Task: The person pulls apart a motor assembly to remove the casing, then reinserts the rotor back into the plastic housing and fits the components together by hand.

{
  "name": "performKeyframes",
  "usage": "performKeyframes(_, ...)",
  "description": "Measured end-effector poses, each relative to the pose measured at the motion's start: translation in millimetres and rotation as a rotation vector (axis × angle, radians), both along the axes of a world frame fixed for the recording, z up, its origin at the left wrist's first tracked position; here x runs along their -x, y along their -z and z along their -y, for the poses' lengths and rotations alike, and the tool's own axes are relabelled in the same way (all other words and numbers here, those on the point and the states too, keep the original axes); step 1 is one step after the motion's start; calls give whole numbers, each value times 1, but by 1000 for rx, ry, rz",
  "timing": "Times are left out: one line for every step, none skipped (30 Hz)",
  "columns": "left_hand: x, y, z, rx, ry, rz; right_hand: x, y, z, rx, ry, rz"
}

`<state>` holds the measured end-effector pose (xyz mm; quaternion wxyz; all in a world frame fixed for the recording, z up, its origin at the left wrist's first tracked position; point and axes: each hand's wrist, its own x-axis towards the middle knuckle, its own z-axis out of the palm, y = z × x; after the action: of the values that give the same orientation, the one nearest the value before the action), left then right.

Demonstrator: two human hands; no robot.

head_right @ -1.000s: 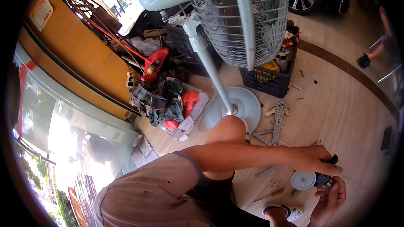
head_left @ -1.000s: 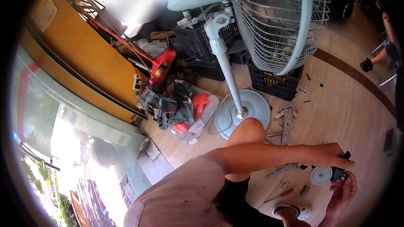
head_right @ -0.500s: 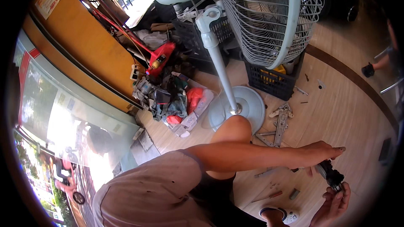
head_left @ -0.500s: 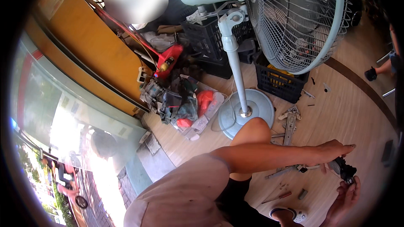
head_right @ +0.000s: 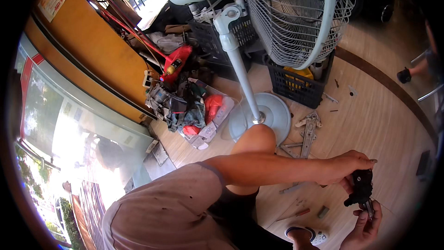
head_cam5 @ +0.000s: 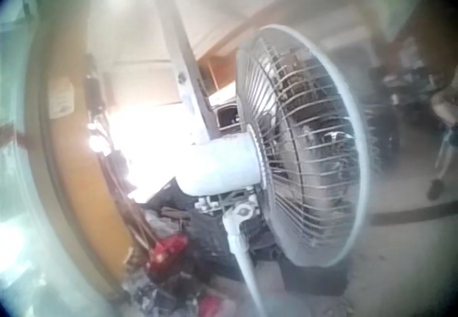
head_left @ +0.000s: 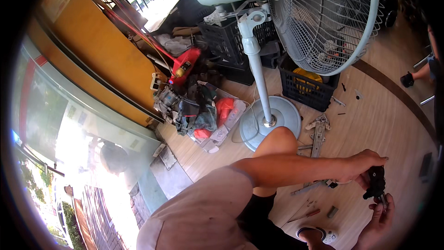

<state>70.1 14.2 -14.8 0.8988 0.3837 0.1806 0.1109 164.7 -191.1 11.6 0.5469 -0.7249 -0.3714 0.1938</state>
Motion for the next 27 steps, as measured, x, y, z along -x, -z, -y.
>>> performKeyframes(3,-7,-5,27,40,7,10,-10,-4,48,-9,53)
performKeyframes(5,-12,-7,54,79,13,14,-14,-6,96,-19,106)
performKeyframes(6,-13,-6,54,71,9,14,-9,-8,95,-26,103)
performKeyframes(6,-14,-6,44,22,-32,16,-1,-9,11,-64,104)
performKeyframes(6,-15,-7,35,-28,-75,20,2,-13,-73,-105,104)
performKeyframes(5,-15,-7,36,-30,-75,24,4,-16,-72,-106,104)
performKeyframes(4,-13,-6,-23,-110,-107,31,2,-22,-71,-87,125)
performKeyframes(3,-12,-4,-81,-189,-137,37,1,-26,-68,-68,149)
performKeyframes(0,-7,-3,-78,-192,-135,23,19,-15,27,-65,62)
performKeyframes(-3,-5,-2,-170,-294,-108,21,25,-15,28,-70,61)
performKeyframes(-4,-3,-3,-262,-395,-81,20,29,-16,14,-76,67)
performKeyframes(-5,-1,-3,-261,-400,-82,20,32,-17,0,-82,73)
performKeyframes(-6,0,-2,-264,-418,-64,21,33,-18,0,-86,72)
performKeyframes(-6,-3,-1,-266,-430,-45,21,33,-17,3,-71,89)
performKeyframes(-6,-4,0,-264,-425,-46,23,33,-16,6,-55,105)
performKeyframes(-5,-5,-1,-273,-433,-48,25,33,-16,6,-58,105)
performKeyframes(-3,-7,0,-282,-437,-50,28,32,-18,-27,-54,112)
performKeyframes(-2,-8,0,-282,-434,-51,30,31,-18,-59,-47,120)
performKeyframes(-1,-7,-1,-313,-445,-49,29,31,-19,-59,-39,121)
performKeyframes(-1,-7,-2,-344,-451,-47,28,31,-19,-48,-62,77)
performKeyframes(0,-7,-1,-341,-434,-43,29,30,-18,-36,-80,32)
performKeyframes(-1,-7,-1,-372,-420,-46,31,31,-19,-32,-54,36)
performKeyframes(-2,-11,-1,-400,-398,-44,35,31,-21,-77,-12,-21)
performKeyframes(-1,-14,-1,-404,-377,-35,37,30,-23,-121,35,-74)
performKeyframes(0,-14,-3,-393,-343,-24,34,29,-24,-102,14,-110)
performKeyframes(6,-15,-5,-430,-356,-12,33,26,-25,-86,-2,-154)
performKeyframes(13,-12,-10,-453,-370,8,37,23,-30,-96,-33,-171)
